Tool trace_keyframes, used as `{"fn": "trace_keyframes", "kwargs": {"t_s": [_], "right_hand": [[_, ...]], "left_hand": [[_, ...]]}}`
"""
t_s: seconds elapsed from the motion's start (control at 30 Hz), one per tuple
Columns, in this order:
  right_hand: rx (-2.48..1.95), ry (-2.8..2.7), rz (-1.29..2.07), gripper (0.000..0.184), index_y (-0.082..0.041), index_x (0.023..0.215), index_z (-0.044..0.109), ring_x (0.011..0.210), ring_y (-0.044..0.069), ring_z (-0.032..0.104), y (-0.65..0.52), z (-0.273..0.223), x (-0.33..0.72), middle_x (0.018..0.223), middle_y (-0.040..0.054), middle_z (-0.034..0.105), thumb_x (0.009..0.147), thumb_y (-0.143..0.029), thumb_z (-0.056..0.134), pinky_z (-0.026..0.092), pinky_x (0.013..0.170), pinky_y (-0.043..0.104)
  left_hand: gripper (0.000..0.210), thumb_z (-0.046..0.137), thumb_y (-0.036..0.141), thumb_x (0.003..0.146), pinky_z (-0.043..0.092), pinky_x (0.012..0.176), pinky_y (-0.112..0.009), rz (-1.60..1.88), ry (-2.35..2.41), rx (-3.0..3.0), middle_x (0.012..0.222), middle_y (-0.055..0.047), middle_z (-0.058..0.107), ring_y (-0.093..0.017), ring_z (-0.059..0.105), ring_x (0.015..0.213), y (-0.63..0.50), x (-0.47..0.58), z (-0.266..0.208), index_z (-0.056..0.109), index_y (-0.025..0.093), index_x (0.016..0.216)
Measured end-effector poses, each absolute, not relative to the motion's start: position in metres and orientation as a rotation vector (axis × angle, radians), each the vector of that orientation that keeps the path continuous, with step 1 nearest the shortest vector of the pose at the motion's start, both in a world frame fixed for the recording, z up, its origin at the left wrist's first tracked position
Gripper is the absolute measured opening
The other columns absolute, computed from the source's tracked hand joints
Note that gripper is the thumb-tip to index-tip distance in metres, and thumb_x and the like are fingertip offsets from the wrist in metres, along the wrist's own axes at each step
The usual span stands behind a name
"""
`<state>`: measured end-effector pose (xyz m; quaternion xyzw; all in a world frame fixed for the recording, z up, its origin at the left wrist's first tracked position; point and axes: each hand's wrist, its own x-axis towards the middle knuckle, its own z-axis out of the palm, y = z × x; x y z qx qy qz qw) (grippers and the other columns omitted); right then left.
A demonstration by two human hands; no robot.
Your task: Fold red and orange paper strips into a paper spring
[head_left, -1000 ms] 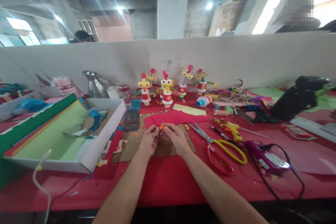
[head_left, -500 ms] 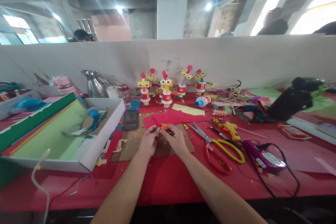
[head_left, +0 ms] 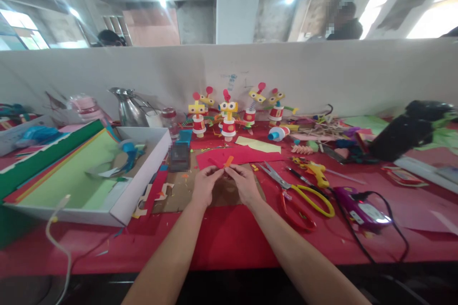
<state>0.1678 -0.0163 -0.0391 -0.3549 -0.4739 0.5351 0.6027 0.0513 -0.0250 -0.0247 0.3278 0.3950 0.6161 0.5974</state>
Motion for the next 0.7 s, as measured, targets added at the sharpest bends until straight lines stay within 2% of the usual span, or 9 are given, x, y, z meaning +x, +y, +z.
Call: {"fn": "trace_keyframes", "kwargs": {"t_s": [0.2,0.33,0.5,0.7], "right_hand": [[-0.838,-1.073,1.203,0.017,-0.020,0.073,0.069,0.065,0.014,0.057,-0.0167,-0.0355,0.1689,0.070,-0.0006,0.066,0.064,-0.035,0.072,0.044,0.066,0.027],[-0.846,-1.085,1.220,0.017,-0.020,0.070,0.069,0.064,0.014,0.057,-0.0176,-0.0323,0.1700,0.069,-0.0004,0.066,0.063,-0.035,0.072,0.044,0.066,0.027],[-0.889,-1.123,1.193,0.020,-0.019,0.067,0.068,0.060,0.015,0.056,-0.0173,-0.0325,0.1708,0.063,0.0003,0.065,0.067,-0.039,0.067,0.043,0.061,0.027],[-0.953,-1.170,1.055,0.021,-0.019,0.076,0.069,0.059,0.014,0.055,-0.0145,-0.0353,0.1712,0.067,0.0002,0.065,0.072,-0.039,0.063,0.042,0.056,0.025]], "left_hand": [[0.022,0.078,0.025,0.054,0.045,0.071,-0.026,1.388,0.864,0.798,0.067,0.000,0.065,-0.012,0.060,0.066,-0.0248,0.0505,-0.0258,0.062,0.015,0.066],[0.022,0.078,0.026,0.054,0.045,0.068,-0.026,1.391,0.882,0.844,0.064,0.000,0.063,-0.012,0.060,0.065,-0.0225,0.0489,-0.0283,0.061,0.015,0.062],[0.021,0.076,0.028,0.055,0.042,0.062,-0.024,1.386,0.995,0.903,0.059,0.001,0.063,-0.011,0.057,0.058,-0.0200,0.0480,-0.0347,0.062,0.014,0.063],[0.018,0.077,0.022,0.052,0.044,0.061,-0.024,1.403,0.955,0.795,0.056,0.000,0.063,-0.012,0.058,0.056,-0.0207,0.0500,-0.0299,0.062,0.014,0.060]]}}
